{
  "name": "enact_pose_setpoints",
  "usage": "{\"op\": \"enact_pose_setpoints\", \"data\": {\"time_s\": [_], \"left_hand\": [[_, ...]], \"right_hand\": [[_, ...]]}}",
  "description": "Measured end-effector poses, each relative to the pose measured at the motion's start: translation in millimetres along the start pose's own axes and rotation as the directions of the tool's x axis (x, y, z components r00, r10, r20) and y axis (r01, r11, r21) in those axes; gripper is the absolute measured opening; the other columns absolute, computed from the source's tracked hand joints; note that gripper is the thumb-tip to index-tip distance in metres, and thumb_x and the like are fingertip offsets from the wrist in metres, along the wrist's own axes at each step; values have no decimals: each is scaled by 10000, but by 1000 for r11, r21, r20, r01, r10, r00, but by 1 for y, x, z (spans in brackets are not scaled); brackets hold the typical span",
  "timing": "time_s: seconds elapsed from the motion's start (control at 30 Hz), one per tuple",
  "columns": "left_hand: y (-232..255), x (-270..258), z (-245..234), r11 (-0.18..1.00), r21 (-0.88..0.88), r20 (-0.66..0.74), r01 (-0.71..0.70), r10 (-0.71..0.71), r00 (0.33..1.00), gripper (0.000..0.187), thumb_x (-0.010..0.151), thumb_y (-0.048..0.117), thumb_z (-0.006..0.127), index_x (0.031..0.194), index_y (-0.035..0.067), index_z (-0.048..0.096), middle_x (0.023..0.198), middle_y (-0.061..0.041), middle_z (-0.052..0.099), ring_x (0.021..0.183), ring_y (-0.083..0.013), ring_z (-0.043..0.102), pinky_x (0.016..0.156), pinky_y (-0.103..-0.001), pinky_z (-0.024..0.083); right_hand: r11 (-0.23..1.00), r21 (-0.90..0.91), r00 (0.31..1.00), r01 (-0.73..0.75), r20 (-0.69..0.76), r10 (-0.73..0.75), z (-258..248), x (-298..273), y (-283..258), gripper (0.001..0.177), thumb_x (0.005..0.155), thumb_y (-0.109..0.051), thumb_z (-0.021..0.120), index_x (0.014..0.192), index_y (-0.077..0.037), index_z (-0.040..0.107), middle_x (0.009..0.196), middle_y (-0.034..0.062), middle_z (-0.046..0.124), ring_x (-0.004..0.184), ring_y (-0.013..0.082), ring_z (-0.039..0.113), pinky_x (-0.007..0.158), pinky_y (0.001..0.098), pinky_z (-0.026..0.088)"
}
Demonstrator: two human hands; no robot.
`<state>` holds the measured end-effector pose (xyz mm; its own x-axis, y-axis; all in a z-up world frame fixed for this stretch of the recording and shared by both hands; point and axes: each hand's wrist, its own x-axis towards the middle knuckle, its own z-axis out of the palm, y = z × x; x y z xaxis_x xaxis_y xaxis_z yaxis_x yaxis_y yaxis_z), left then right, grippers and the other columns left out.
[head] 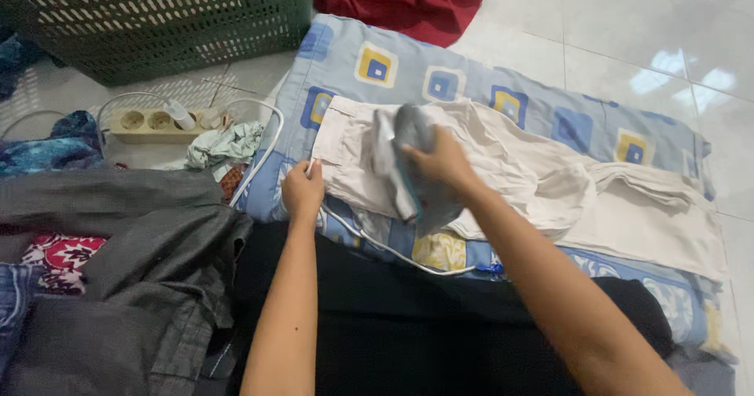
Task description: The person irons white pants by hand on a pillow placed on the floor, using an iron to smooth different sections of the garment.
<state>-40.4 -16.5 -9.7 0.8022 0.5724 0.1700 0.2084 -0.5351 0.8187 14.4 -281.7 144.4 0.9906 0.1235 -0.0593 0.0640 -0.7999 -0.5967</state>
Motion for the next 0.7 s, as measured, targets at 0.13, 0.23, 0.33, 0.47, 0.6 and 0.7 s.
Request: {"op": "enact_pose_setpoints", "data": {"time_s": [0.13,0.23,0.33,0.47,0.6,0.7], "left_hand": [[14,4,-17,979,179,127,96,-120,985,352,925,412,664,1039,97,772,954,-245,728,930,-468,690,787,-552,534],[24,8,-27,967,235,179,102,-146,973,337,931,405,660,1035,107,776,970,-245,727,936,-471,684,787,-558,532],[28,3,-29,968,230,196,102,-148,969,328,946,397,650,1026,104,773,984,-236,734,952,-467,684,809,-554,530],[23,14,-31,956,262,247,130,-197,949,325,942,380,651,1030,90,767,1006,-239,731,974,-465,682,823,-548,531],[24,15,-34,956,245,279,161,-229,933,312,940,367,654,1048,97,767,1009,-249,726,981,-471,676,838,-546,525],[24,13,-32,951,245,269,189,-254,929,309,932,363,658,1041,90,755,1004,-244,724,982,-469,673,829,-542,525]], "right_hand": [[946,252,953,-205,272,134,72,-1,-35,811,806,-527,720,1306,20,389,1109,245,606,867,424,775,602,522,656],[948,111,932,-299,248,265,99,18,-32,790,842,-586,646,1285,32,433,926,328,745,784,463,802,647,474,618],[986,-24,984,-166,69,167,115,56,-15,803,910,-644,687,1189,93,536,975,323,713,906,441,750,761,469,598],[992,-114,991,-49,118,63,118,63,7,458,809,-345,738,1067,25,657,982,297,708,963,440,714,855,500,560],[943,-232,946,240,273,-174,86,36,24,335,748,-195,688,1010,13,671,949,297,718,944,448,714,855,514,561],[941,-299,982,162,142,-124,62,21,15,359,784,-186,641,1112,-41,654,940,311,699,921,496,680,811,579,520]]}}
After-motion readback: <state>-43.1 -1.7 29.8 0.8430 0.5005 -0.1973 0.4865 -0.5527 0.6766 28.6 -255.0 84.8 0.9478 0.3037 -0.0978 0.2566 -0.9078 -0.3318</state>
